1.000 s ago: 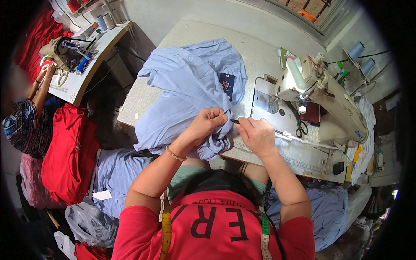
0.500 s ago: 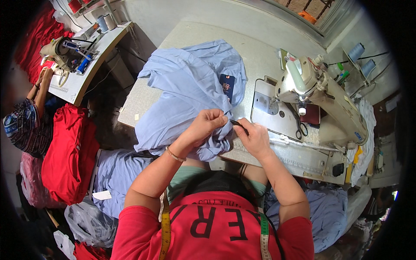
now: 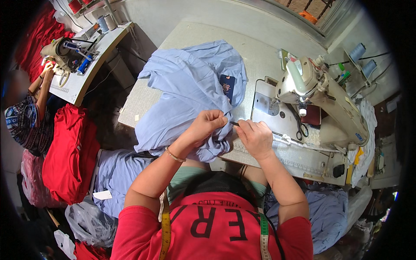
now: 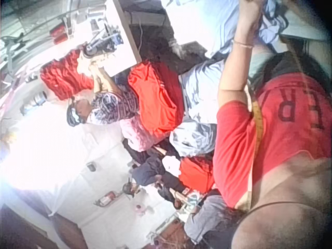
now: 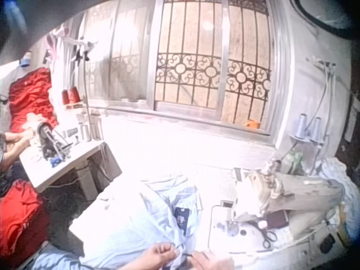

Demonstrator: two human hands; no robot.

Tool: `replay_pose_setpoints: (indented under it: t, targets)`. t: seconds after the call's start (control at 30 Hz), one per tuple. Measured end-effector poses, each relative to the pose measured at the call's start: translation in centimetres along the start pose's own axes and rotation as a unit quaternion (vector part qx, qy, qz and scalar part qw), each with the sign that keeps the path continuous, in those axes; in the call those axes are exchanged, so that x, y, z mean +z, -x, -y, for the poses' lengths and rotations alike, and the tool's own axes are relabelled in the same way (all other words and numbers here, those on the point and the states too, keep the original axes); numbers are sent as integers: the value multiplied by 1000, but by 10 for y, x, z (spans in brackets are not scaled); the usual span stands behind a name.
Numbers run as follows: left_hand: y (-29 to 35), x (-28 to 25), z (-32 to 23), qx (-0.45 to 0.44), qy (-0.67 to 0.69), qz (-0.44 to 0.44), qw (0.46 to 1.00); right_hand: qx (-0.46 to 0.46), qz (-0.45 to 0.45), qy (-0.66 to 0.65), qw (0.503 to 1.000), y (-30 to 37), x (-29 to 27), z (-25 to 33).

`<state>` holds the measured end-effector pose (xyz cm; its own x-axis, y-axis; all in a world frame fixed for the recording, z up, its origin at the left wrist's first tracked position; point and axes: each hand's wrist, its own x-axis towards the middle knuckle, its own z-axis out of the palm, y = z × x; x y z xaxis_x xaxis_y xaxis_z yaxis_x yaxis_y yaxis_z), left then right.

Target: The person uses small scissors to trim loose threads from a light blue shirt laid on a worktable. The person repeatedly snips threads near the collar and shoulder area, then folds the shirt slightly to access additional threads.

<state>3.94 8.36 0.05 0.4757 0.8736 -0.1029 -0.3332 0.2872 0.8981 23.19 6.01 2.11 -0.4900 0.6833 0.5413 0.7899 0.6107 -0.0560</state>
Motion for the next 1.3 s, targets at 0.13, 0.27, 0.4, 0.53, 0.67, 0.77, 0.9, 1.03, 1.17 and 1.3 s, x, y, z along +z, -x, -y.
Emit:
replay_pose_setpoints:
  t: [0.13, 0.27, 0.4, 0.53, 0.67, 0.77, 0.9, 1.03, 1.17, 1.3]
  targets:
    - [0, 1, 0, 4, 5, -3, 1000, -18, 1, 11, 1000, -1, 0, -1]
    - [0, 0, 0, 11, 14, 6, 1000, -12, -15, 7, 1000, -1, 4, -2]
    - [-1, -2, 4, 11, 16, 4, 1000, 22, -19, -43, 999, 0, 6, 0]
    - [-2, -2, 4, 1, 23, 2, 1000, 56, 1, -78, 995, 1, 7, 3]
    - [-3, -7, 7, 1, 40, 24, 999, 35, -28, -62, 997, 0, 7, 2]
    - [-3, -8, 9, 3, 9, 10, 1000, 1, -34, -33, 999, -3, 4, 0]
    - [-1, -1, 4, 19, 2, -1, 1000, -4, -26, -19, 999, -1, 5, -1]
    - [-3, -9, 9, -1, -20, 12, 1000, 0, -16, -24, 1000, -1, 9, 1]
    - [-2, -5, 8, -7, 8, 5, 1000, 13, -51, -58, 997, -2, 8, 1]
    - [-1, -6, 10, 6, -7, -3, 1000, 101, -18, -125, 987, -2, -3, 2]
